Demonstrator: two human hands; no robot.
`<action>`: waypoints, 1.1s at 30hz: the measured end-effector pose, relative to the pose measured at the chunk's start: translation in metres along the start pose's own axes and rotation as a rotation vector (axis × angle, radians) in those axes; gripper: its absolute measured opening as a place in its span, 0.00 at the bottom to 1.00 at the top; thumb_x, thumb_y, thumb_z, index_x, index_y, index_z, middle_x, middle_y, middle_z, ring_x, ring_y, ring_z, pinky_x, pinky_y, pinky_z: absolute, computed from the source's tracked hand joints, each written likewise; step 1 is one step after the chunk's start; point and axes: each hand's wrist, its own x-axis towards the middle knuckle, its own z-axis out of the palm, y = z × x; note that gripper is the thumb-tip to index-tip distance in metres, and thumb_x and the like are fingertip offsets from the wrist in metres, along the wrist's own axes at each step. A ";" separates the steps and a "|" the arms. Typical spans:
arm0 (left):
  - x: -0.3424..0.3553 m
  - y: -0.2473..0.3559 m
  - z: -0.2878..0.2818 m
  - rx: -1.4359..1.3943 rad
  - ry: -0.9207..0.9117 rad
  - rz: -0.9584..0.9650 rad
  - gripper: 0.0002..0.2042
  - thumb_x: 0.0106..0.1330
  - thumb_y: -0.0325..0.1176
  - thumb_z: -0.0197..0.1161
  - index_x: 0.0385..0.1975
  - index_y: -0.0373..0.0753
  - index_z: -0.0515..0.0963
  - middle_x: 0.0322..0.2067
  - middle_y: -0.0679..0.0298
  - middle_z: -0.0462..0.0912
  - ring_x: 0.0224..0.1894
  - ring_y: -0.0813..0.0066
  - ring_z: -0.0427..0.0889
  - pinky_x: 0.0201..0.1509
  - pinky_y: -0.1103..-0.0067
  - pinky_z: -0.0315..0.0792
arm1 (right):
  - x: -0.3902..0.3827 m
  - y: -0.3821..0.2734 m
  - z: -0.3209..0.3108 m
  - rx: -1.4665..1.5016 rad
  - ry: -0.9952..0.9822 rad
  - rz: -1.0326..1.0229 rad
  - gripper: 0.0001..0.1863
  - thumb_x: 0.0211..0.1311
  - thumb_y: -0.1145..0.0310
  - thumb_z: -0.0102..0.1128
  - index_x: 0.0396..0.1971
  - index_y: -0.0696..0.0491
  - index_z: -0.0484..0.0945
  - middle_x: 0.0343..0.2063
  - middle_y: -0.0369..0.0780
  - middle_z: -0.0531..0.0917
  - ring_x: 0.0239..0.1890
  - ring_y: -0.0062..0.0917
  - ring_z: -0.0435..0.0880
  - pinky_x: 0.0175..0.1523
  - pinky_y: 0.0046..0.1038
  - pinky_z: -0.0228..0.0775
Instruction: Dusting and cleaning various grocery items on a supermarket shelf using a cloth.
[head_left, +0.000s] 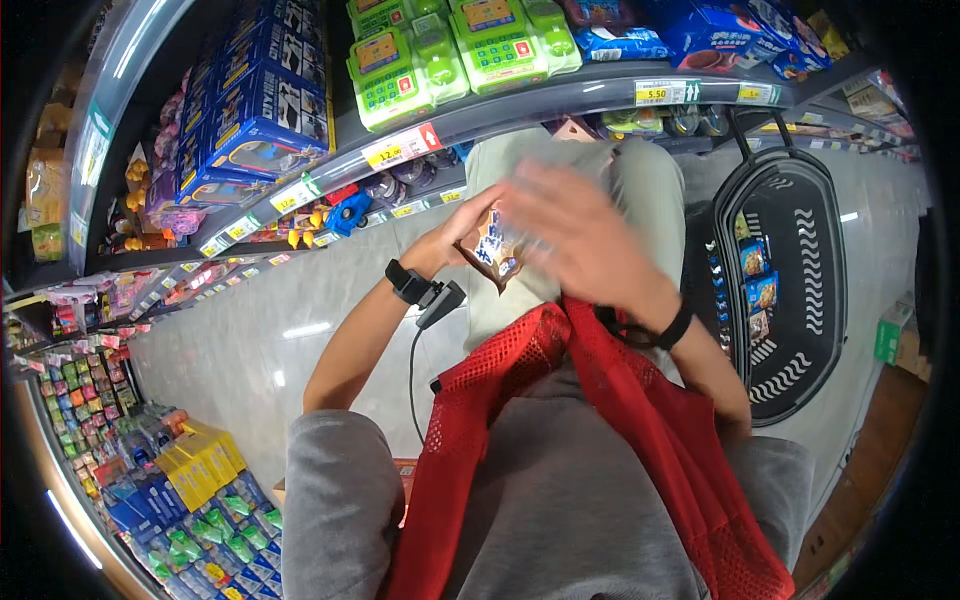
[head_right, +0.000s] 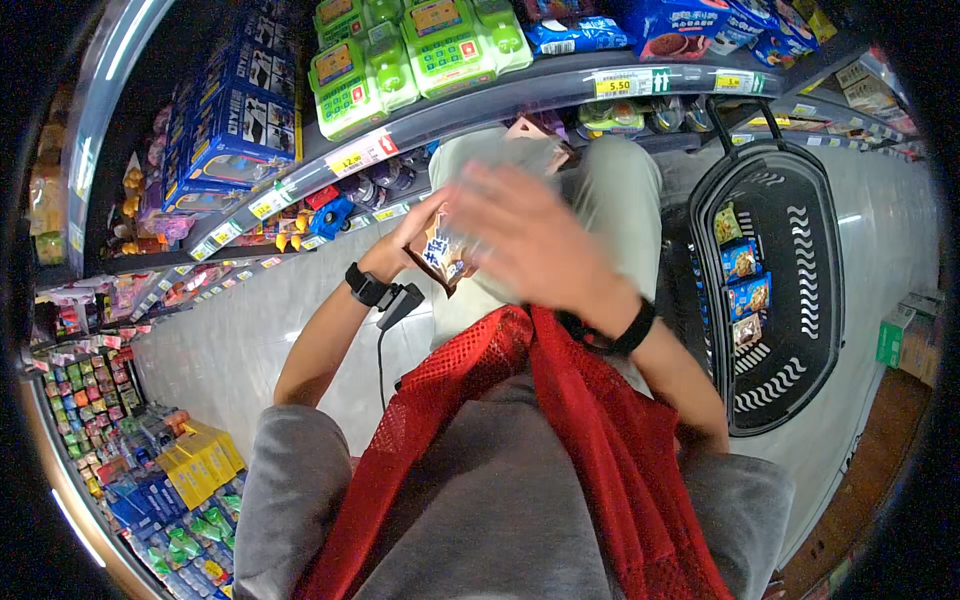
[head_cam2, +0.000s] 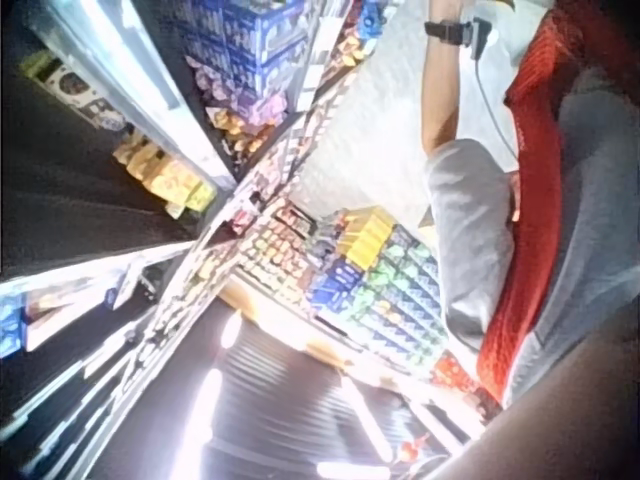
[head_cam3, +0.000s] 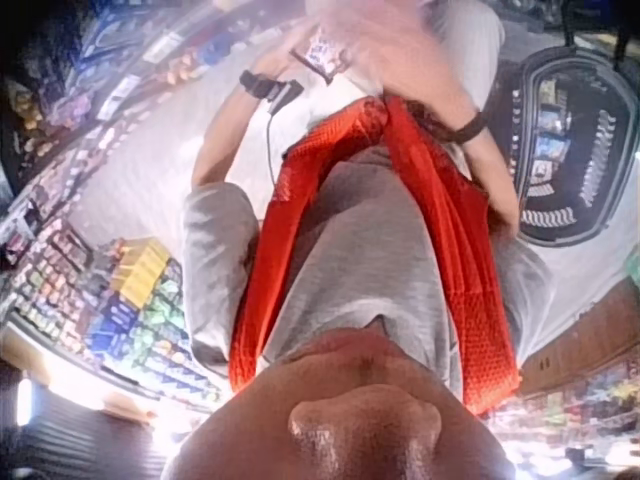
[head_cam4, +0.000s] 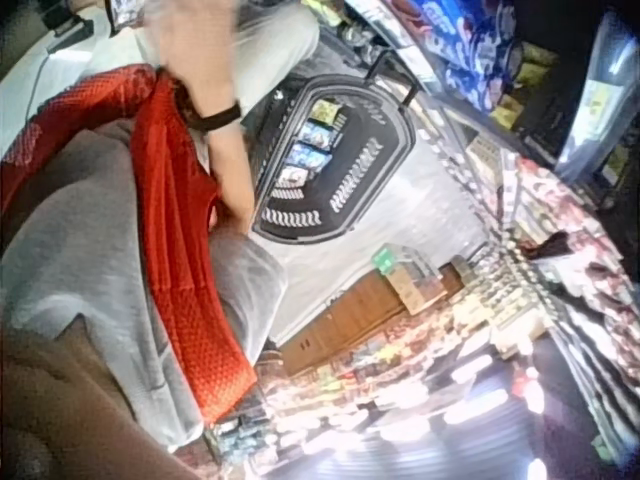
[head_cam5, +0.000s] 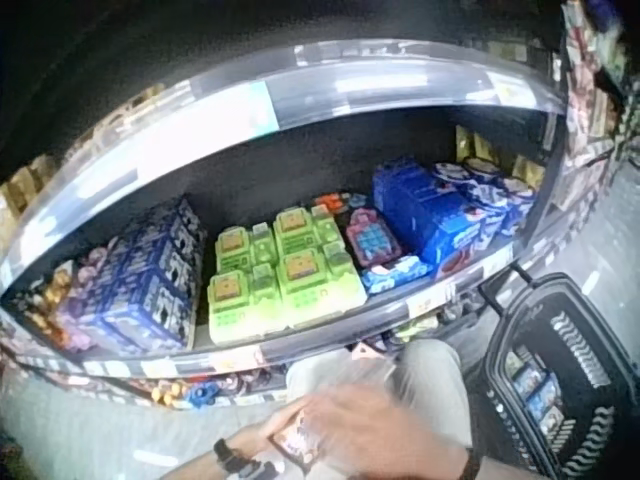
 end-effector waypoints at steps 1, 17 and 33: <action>0.001 -0.014 0.008 0.295 0.414 0.194 0.29 0.77 0.55 0.45 0.60 0.34 0.72 0.48 0.57 0.84 0.43 0.66 0.86 0.47 0.72 0.82 | -0.001 -0.018 0.012 0.094 -0.060 -0.088 0.27 0.58 0.61 0.61 0.58 0.54 0.76 0.64 0.44 0.73 0.73 0.38 0.62 0.77 0.45 0.49; 0.002 0.003 -0.016 -0.145 -0.205 -0.070 0.34 0.73 0.59 0.47 0.69 0.38 0.61 0.66 0.52 0.69 0.67 0.58 0.71 0.70 0.54 0.66 | -0.003 0.042 -0.006 0.041 0.070 0.131 0.29 0.64 0.65 0.56 0.67 0.42 0.70 0.72 0.39 0.63 0.75 0.35 0.58 0.78 0.44 0.46; 0.013 -0.009 -0.013 -0.245 -0.304 -0.008 0.30 0.75 0.54 0.50 0.68 0.41 0.64 0.60 0.49 0.74 0.62 0.49 0.75 0.63 0.52 0.71 | -0.008 0.040 0.000 -0.097 0.113 0.066 0.26 0.62 0.60 0.62 0.62 0.43 0.75 0.69 0.37 0.68 0.73 0.35 0.61 0.75 0.44 0.51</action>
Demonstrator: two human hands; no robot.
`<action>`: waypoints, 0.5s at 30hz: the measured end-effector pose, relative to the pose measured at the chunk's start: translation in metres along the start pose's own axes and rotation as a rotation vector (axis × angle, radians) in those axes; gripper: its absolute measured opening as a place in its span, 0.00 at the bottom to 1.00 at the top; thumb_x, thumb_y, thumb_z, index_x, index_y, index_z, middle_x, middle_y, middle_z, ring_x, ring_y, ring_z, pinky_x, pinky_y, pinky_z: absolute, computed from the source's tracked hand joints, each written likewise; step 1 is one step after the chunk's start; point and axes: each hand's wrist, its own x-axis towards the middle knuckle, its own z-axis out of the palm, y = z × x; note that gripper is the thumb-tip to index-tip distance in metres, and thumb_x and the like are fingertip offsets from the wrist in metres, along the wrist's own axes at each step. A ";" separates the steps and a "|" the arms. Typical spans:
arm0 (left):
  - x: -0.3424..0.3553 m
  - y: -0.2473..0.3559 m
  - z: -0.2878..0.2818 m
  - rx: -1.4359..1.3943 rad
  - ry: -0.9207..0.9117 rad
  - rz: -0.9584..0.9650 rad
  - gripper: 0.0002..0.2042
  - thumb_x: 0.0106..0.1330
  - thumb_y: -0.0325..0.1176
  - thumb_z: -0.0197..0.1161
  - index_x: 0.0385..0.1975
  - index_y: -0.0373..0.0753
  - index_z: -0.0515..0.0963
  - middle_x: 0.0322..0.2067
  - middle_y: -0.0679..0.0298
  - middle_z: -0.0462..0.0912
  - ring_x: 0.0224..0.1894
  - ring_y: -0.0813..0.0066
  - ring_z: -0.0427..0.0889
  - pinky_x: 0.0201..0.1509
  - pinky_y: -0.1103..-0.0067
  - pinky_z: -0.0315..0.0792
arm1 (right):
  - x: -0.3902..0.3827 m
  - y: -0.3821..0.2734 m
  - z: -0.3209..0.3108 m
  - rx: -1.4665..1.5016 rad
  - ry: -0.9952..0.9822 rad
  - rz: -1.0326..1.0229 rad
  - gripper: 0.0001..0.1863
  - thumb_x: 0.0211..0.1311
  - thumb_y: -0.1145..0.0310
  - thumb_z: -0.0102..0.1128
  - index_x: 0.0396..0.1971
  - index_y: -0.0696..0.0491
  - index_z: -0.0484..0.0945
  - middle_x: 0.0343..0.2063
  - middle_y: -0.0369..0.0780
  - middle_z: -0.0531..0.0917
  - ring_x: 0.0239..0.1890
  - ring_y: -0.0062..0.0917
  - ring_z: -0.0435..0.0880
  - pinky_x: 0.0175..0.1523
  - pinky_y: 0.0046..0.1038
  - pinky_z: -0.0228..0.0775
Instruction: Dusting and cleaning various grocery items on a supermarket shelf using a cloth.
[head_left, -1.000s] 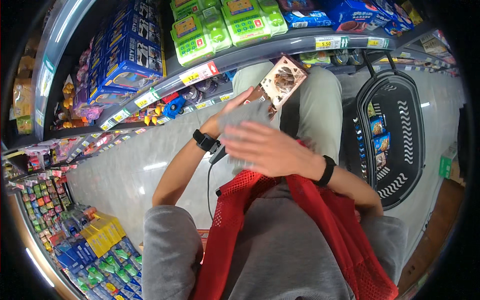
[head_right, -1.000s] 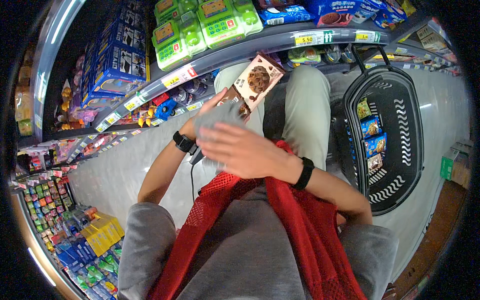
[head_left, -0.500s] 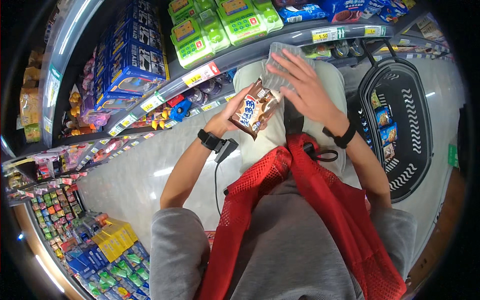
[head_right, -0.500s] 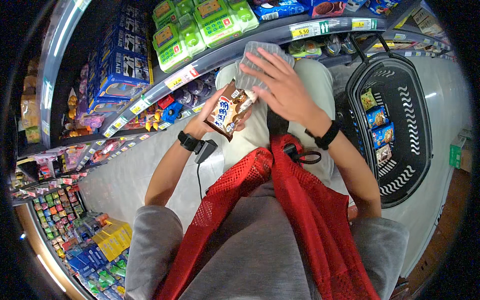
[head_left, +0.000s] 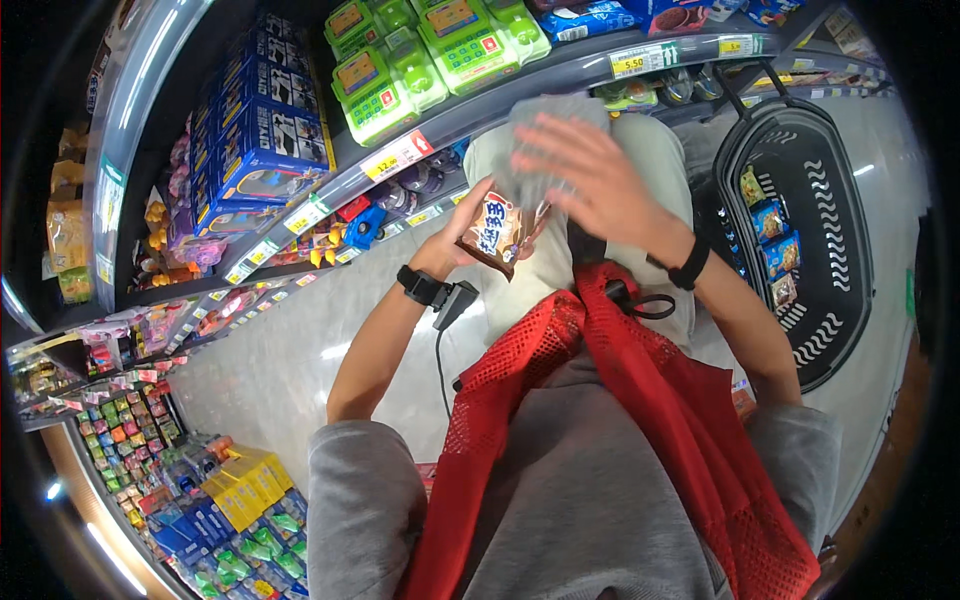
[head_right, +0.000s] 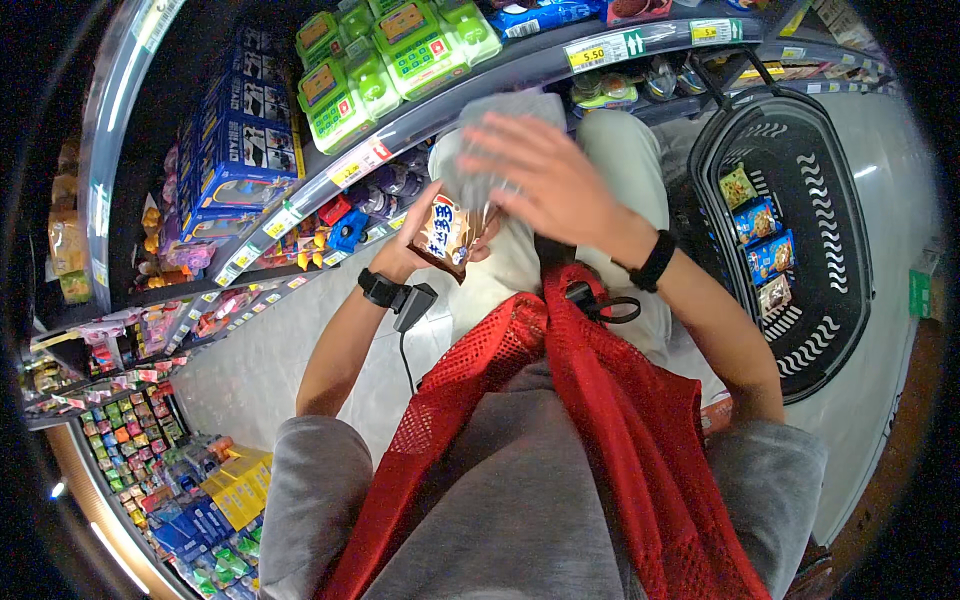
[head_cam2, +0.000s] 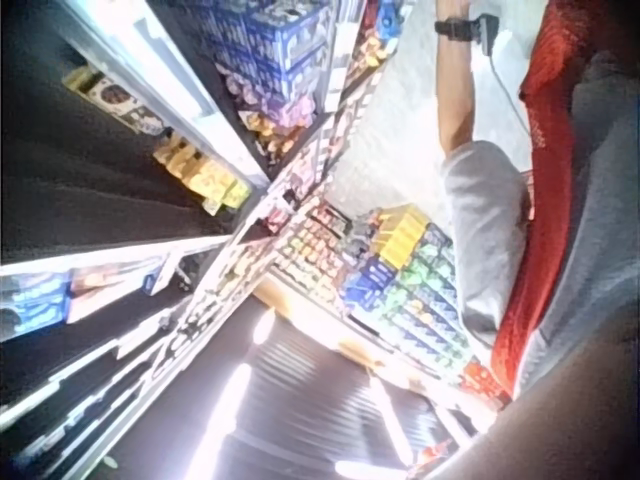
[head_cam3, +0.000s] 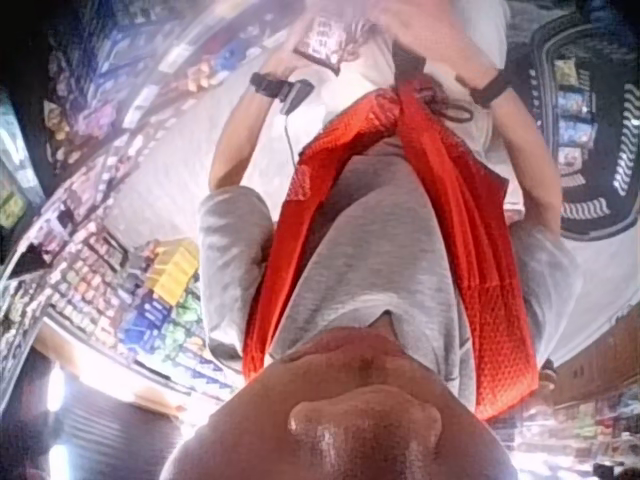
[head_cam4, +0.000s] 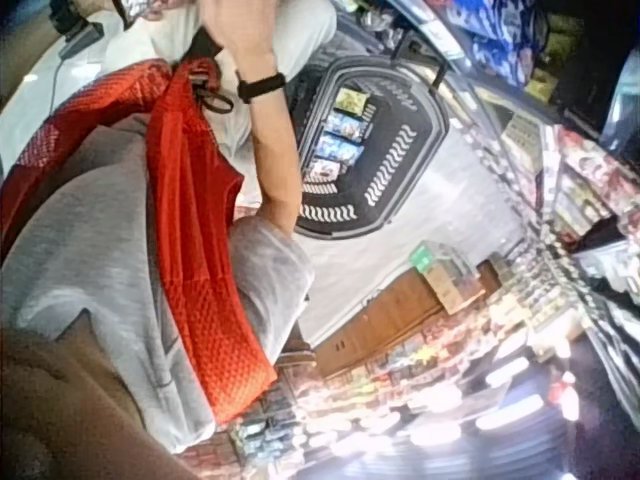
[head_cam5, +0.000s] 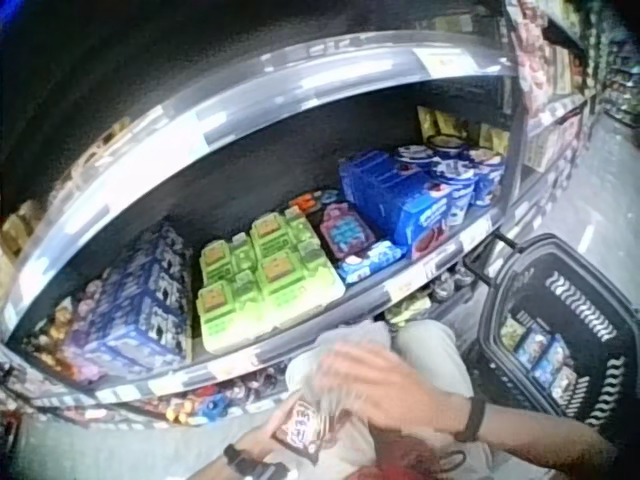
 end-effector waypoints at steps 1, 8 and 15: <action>-0.001 -0.001 0.001 0.152 0.213 0.055 0.28 0.75 0.56 0.47 0.64 0.41 0.69 0.57 0.50 0.77 0.55 0.53 0.78 0.52 0.57 0.73 | -0.003 0.004 -0.001 -0.005 0.000 0.004 0.26 0.62 0.60 0.62 0.62 0.43 0.75 0.69 0.37 0.68 0.73 0.35 0.61 0.75 0.44 0.51; -0.006 -0.020 0.061 1.205 0.732 0.068 0.36 0.73 0.65 0.41 0.70 0.43 0.62 0.63 0.55 0.73 0.62 0.60 0.77 0.53 0.60 0.81 | -0.012 -0.074 0.000 0.144 -0.192 -0.072 0.31 0.60 0.59 0.62 0.65 0.42 0.72 0.70 0.39 0.66 0.74 0.40 0.59 0.71 0.44 0.56; -0.005 -0.006 0.025 0.501 0.601 -0.050 0.34 0.74 0.64 0.40 0.60 0.37 0.72 0.48 0.55 0.84 0.42 0.62 0.87 0.46 0.71 0.83 | 0.007 -0.020 0.008 -0.043 0.149 0.153 0.27 0.65 0.61 0.58 0.65 0.40 0.73 0.68 0.42 0.68 0.71 0.40 0.63 0.72 0.45 0.55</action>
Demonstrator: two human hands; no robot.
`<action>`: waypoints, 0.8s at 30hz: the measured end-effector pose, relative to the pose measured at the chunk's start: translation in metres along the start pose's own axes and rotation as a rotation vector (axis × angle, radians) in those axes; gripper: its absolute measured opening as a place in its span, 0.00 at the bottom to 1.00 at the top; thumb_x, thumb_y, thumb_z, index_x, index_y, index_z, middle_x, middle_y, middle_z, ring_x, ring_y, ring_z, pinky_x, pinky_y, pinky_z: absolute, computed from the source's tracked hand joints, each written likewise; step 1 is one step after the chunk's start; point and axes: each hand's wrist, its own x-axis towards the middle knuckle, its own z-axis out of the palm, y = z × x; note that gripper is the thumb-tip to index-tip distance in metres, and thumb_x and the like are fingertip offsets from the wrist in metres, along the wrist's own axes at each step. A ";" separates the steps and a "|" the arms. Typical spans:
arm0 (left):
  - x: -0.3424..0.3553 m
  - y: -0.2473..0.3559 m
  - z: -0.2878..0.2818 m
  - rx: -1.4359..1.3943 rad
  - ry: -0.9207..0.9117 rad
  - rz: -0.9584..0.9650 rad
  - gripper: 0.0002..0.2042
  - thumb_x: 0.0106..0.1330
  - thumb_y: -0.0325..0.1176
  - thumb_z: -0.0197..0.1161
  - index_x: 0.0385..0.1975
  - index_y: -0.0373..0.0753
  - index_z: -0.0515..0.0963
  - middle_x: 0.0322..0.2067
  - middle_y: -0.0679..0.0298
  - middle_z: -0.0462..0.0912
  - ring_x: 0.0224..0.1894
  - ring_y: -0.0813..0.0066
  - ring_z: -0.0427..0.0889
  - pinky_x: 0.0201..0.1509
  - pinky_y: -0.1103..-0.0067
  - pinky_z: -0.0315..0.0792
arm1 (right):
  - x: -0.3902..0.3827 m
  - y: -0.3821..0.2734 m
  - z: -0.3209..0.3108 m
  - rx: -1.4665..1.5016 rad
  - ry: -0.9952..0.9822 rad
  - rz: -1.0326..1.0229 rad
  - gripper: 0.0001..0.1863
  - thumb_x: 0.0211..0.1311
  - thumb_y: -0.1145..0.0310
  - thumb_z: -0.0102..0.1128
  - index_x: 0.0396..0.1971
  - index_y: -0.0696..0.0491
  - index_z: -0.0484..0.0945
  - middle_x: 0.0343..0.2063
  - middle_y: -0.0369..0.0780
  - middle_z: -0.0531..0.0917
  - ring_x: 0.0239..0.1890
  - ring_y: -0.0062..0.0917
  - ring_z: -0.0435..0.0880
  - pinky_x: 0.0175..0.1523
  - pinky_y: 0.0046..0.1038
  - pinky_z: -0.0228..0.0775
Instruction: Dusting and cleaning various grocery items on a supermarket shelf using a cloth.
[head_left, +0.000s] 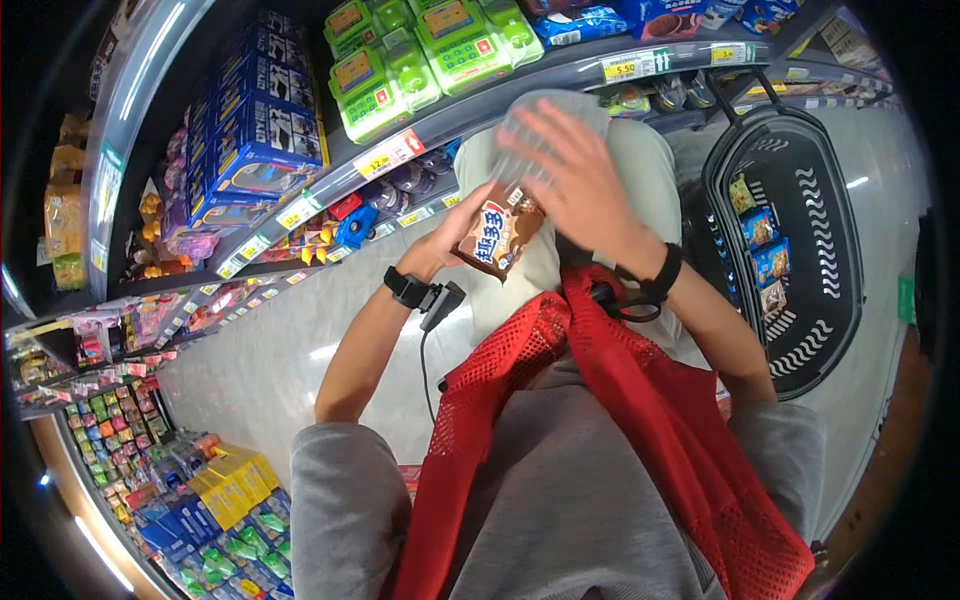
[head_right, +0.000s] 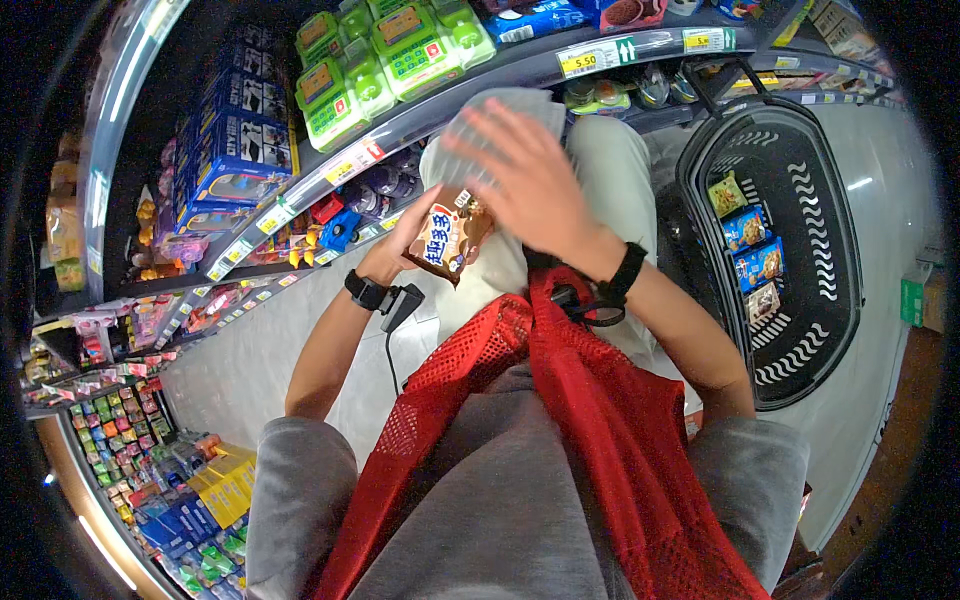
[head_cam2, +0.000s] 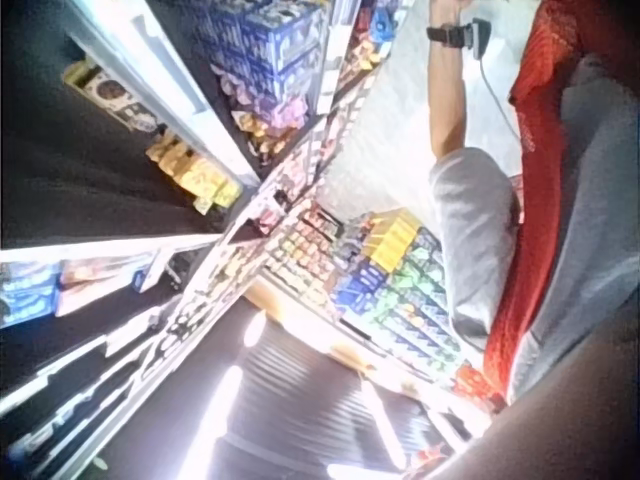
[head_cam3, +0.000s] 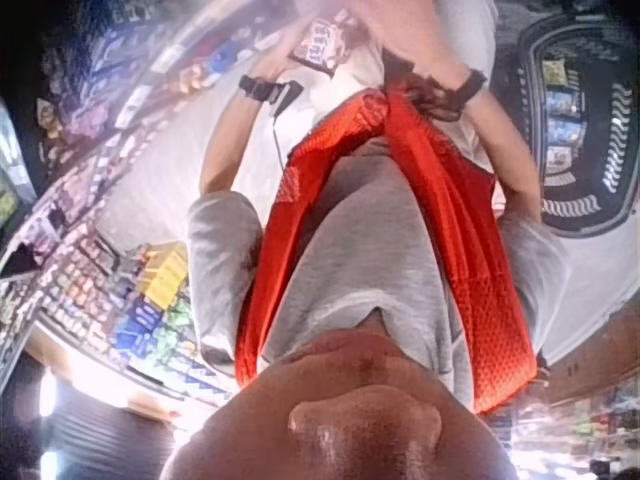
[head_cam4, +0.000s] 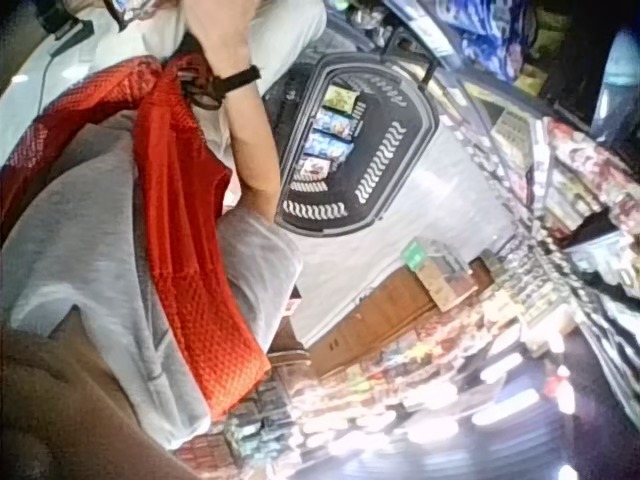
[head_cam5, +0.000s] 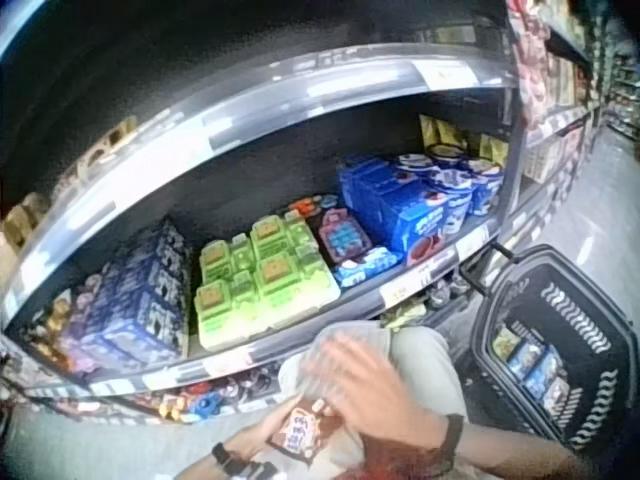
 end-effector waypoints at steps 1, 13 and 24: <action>-0.003 0.012 0.022 0.138 0.019 0.002 0.33 0.75 0.62 0.42 0.62 0.38 0.71 0.48 0.56 0.84 0.41 0.67 0.87 0.43 0.74 0.82 | 0.001 0.014 -0.003 0.055 0.079 0.067 0.25 0.66 0.62 0.57 0.64 0.42 0.73 0.66 0.43 0.70 0.67 0.41 0.68 0.69 0.43 0.60; -0.017 0.015 0.089 0.381 -0.271 0.418 0.36 0.73 0.56 0.51 0.73 0.49 0.44 0.51 0.49 0.74 0.33 0.70 0.81 0.28 0.76 0.83 | -0.009 0.017 -0.050 0.302 0.576 0.319 0.21 0.62 0.63 0.62 0.54 0.57 0.80 0.56 0.49 0.78 0.56 0.41 0.79 0.63 0.35 0.67; -0.036 0.006 0.088 0.100 -0.025 0.365 0.20 0.80 0.49 0.40 0.61 0.45 0.68 0.43 0.60 0.77 0.27 0.76 0.70 0.17 0.84 0.57 | 0.003 -0.011 -0.054 -0.009 -0.021 -0.376 0.31 0.50 0.61 0.68 0.58 0.53 0.78 0.61 0.43 0.76 0.67 0.37 0.71 0.73 0.46 0.58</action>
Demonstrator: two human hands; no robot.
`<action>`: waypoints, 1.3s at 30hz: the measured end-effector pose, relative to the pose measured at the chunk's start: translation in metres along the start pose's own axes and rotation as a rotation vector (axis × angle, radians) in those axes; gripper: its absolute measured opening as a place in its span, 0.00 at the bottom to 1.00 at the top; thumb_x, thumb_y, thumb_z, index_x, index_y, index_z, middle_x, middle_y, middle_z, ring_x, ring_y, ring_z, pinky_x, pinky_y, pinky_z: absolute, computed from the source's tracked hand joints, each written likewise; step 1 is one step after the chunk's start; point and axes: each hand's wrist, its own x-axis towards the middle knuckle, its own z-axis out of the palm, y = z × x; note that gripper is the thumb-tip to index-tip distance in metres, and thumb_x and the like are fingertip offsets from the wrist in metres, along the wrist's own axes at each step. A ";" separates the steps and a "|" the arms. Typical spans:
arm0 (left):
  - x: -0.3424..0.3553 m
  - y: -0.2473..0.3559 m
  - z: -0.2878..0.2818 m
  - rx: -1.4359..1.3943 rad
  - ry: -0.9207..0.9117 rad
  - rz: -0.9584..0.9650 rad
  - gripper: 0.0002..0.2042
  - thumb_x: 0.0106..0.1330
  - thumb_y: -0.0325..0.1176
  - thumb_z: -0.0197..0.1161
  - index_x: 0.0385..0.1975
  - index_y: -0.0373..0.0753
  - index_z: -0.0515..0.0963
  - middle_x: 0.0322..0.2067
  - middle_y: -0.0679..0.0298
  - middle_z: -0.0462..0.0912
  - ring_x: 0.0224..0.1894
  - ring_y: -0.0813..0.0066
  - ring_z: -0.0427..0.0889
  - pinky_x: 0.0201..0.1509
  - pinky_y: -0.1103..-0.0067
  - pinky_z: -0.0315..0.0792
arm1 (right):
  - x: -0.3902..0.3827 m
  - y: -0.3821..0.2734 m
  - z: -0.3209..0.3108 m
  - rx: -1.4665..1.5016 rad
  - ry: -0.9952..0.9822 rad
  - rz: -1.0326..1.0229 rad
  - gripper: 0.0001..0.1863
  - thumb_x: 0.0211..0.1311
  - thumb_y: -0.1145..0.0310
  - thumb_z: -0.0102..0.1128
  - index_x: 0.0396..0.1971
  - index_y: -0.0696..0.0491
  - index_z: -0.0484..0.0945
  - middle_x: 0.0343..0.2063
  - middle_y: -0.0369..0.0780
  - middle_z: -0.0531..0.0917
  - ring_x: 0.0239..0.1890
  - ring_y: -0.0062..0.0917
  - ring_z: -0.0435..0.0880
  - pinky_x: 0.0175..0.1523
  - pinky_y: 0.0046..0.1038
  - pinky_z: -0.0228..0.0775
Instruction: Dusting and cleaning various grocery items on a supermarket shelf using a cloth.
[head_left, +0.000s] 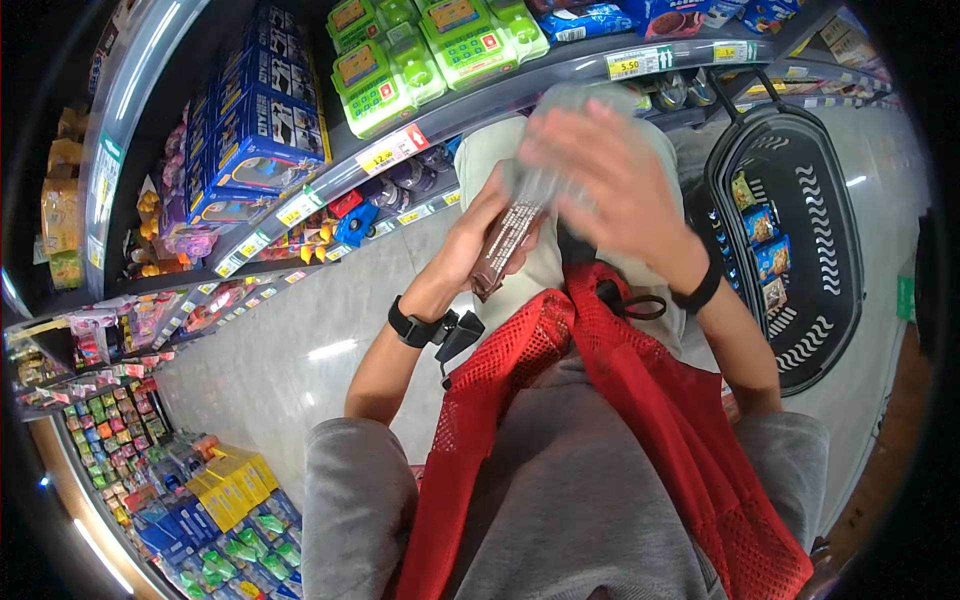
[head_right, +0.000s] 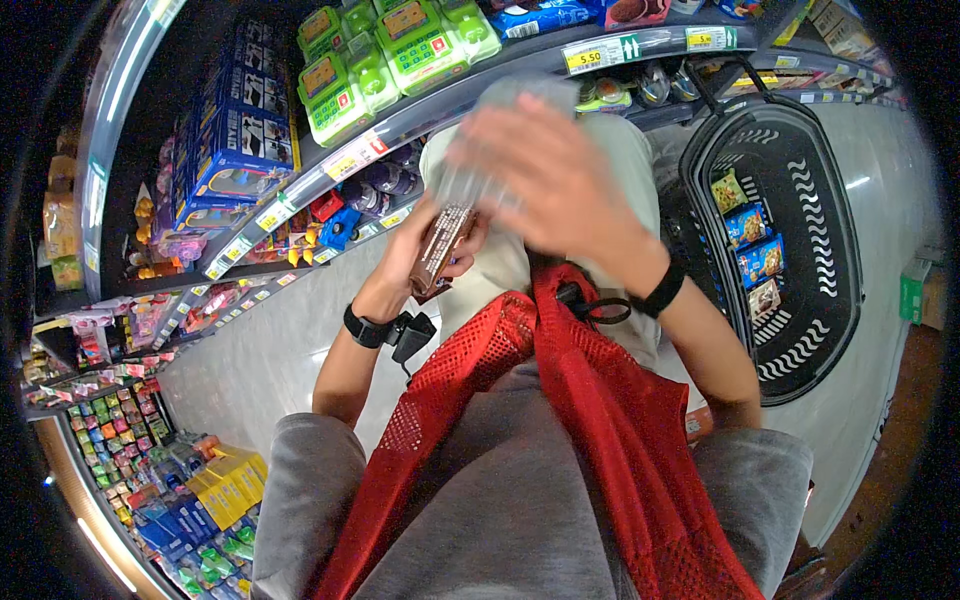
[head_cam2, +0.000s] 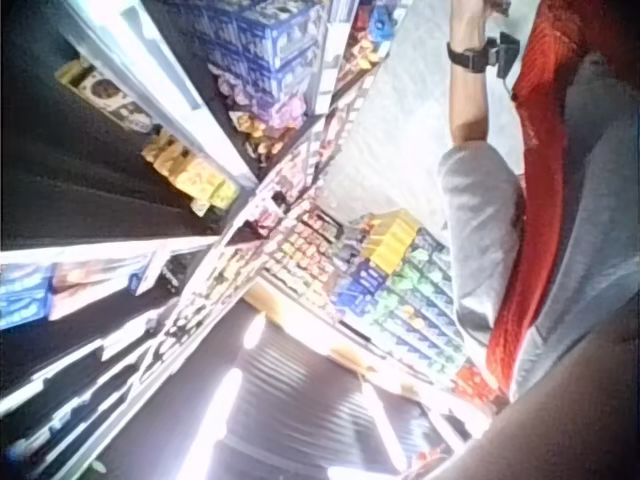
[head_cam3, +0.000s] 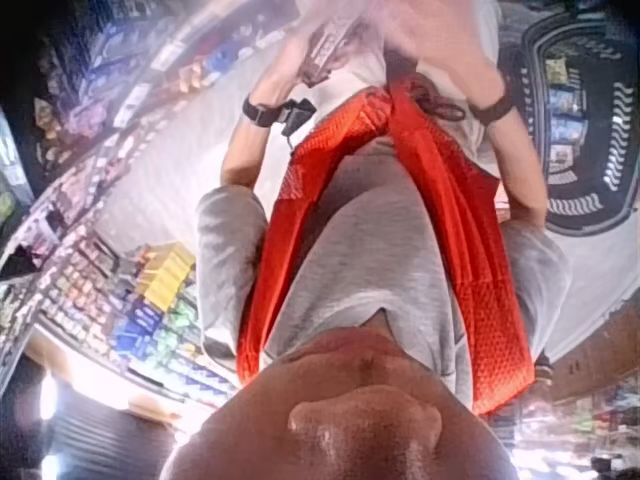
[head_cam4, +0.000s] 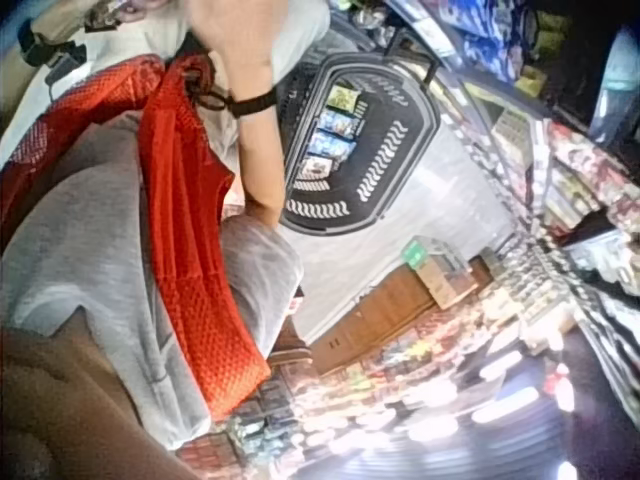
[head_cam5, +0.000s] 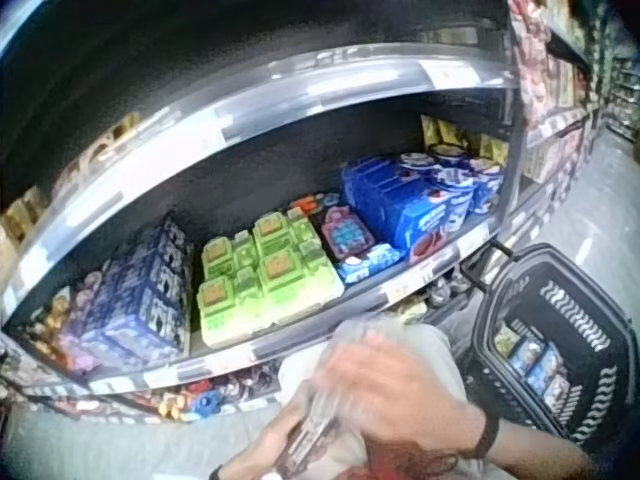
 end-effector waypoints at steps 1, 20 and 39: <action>0.001 0.002 0.004 -0.003 -0.003 0.005 0.20 0.80 0.49 0.40 0.61 0.45 0.68 0.43 0.60 0.77 0.27 0.76 0.70 0.17 0.84 0.57 | -0.002 0.014 -0.003 -0.091 0.027 0.125 0.32 0.50 0.62 0.67 0.58 0.54 0.77 0.61 0.44 0.76 0.67 0.37 0.71 0.73 0.46 0.58; 0.004 0.006 0.025 0.077 0.044 0.291 0.39 0.66 0.28 0.62 0.75 0.47 0.48 0.60 0.55 0.73 0.56 0.67 0.80 0.58 0.75 0.75 | -0.023 0.040 0.000 0.454 0.200 0.580 0.20 0.72 0.60 0.53 0.57 0.54 0.79 0.62 0.43 0.77 0.63 0.33 0.74 0.69 0.33 0.60; 0.010 -0.004 0.012 -0.608 -0.030 0.117 0.30 0.77 0.58 0.38 0.66 0.42 0.66 0.58 0.55 0.77 0.57 0.56 0.80 0.61 0.58 0.76 | -0.001 -0.009 0.001 0.103 -0.217 0.125 0.35 0.61 0.63 0.59 0.70 0.46 0.65 0.72 0.37 0.62 0.75 0.35 0.57 0.77 0.46 0.46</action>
